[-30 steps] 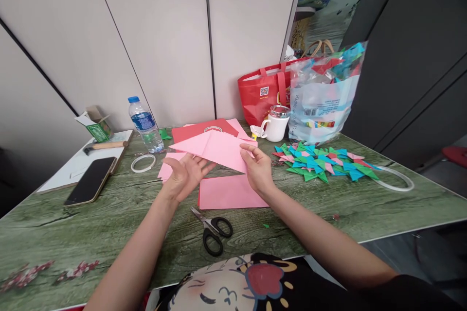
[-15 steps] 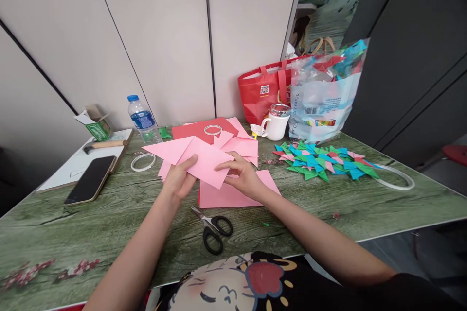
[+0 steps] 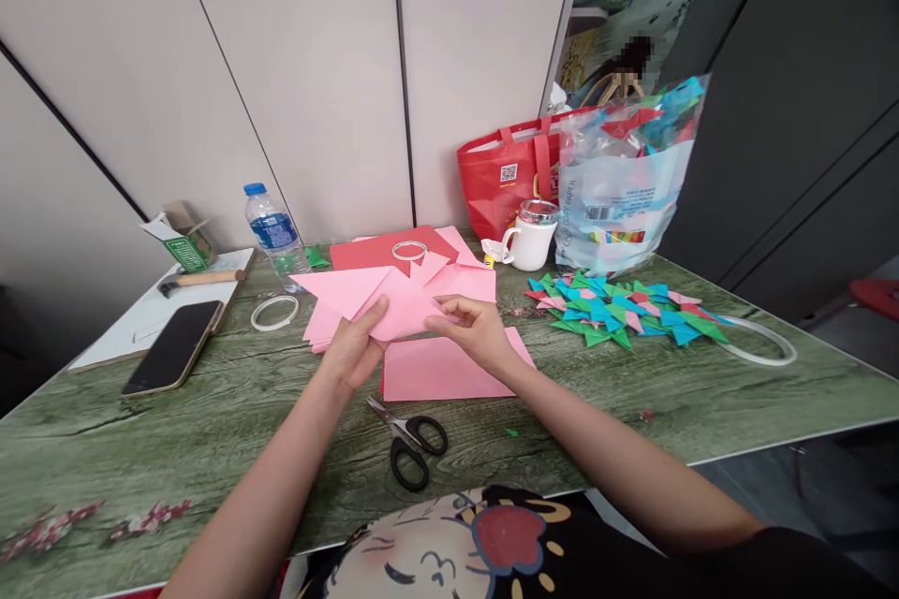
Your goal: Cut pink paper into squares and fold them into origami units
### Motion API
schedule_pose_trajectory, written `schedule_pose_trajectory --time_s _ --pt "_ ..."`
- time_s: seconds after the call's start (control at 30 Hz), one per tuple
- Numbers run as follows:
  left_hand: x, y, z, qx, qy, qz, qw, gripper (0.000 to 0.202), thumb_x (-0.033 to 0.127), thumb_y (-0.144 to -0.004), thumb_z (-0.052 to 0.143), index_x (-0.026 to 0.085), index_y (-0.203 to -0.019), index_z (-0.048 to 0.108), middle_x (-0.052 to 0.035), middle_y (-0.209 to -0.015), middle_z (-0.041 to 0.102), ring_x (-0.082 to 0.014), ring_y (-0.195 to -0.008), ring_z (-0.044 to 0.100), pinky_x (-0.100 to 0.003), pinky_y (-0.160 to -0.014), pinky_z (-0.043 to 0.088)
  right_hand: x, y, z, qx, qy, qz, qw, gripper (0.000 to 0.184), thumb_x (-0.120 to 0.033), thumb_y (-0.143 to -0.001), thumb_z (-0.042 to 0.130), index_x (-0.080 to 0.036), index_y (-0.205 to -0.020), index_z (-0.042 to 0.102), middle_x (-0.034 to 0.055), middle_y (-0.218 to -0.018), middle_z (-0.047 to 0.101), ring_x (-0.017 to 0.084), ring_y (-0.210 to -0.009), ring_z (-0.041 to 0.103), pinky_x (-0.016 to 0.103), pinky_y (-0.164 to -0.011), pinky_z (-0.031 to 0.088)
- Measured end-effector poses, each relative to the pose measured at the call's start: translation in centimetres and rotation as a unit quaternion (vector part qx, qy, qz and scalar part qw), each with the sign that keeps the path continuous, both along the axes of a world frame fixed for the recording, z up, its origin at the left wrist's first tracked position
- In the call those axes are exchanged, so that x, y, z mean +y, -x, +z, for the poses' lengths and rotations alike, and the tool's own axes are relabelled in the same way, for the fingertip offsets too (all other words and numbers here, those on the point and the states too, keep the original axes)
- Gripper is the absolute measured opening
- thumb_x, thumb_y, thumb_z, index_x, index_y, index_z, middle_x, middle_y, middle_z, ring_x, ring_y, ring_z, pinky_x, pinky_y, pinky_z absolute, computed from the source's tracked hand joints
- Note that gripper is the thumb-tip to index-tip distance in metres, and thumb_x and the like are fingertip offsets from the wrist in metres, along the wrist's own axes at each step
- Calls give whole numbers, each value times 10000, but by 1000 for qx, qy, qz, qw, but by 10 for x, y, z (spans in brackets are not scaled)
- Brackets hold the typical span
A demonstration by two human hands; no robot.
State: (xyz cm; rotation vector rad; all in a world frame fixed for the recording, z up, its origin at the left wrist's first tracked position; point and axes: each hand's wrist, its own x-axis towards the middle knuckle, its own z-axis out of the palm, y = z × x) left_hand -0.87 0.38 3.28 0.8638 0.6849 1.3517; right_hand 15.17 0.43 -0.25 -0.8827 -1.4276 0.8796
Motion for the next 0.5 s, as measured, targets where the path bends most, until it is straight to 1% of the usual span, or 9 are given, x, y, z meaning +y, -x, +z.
schedule_pose_trajectory --time_s 0.07,0.13,0.2,0.3,0.4,0.43,0.5 --pt "-1 -1 -1 -18 -20 -11 1000 422 204 -686 667 177 -1095 565 -93 -1072 638 -247 -1048 554 -390 -919 433 0 1 0 23 21 4 1000 208 -364 -636 683 -171 -684 621 47 -820 650 206 -844 595 340 -760 464" --pt "-3 -2 -2 -30 -43 -32 998 461 214 -662 690 196 -1104 560 -86 -1102 625 -247 -1076 535 -386 -935 413 -1 1 0 47 37 11 998 239 -389 -640 675 -168 -712 620 38 -779 642 183 -742 593 325 -696 486" --pt "-6 -5 -4 -24 -60 -61 996 507 178 -621 718 198 -1103 563 -89 -1109 622 -251 -1094 521 -389 -945 397 -1 0 0 64 44 12 997 259 -409 -652 662 -164 -722 613 33 -743 629 169 -689 585 316 -660 498" --pt "-8 -9 -9 15 -56 -91 994 518 97 -565 738 171 -1056 594 -99 -1050 649 -255 -1066 540 -393 -931 396 -2 0 0 72 50 -11 996 272 -416 -656 657 -164 -739 596 34 -749 615 166 -691 586 310 -639 513" --pt "-9 -12 -14 27 -31 -72 997 389 90 -575 728 141 -950 638 -98 -961 678 -241 -1004 576 -384 -912 407 -2 1 0 81 48 -34 995 309 -389 -609 698 -178 -794 568 34 -805 606 168 -735 592 299 -628 532" --pt "-8 -13 -16 21 -23 -58 998 331 99 -585 724 133 -906 649 -95 -929 685 -232 -976 590 -380 -905 412 -2 2 -1 89 48 -32 994 340 -371 -593 713 -185 -829 555 31 -821 604 171 -751 596 298 -622 539" --pt "-7 -13 -18 4 -9 -26 1000 250 109 -591 722 121 -833 658 -84 -868 694 -214 -910 615 -372 -886 428 -3 4 -1 108 55 -6 993 398 -343 -593 718 -196 -913 530 26 -835 607 174 -759 610 308 -614 549"
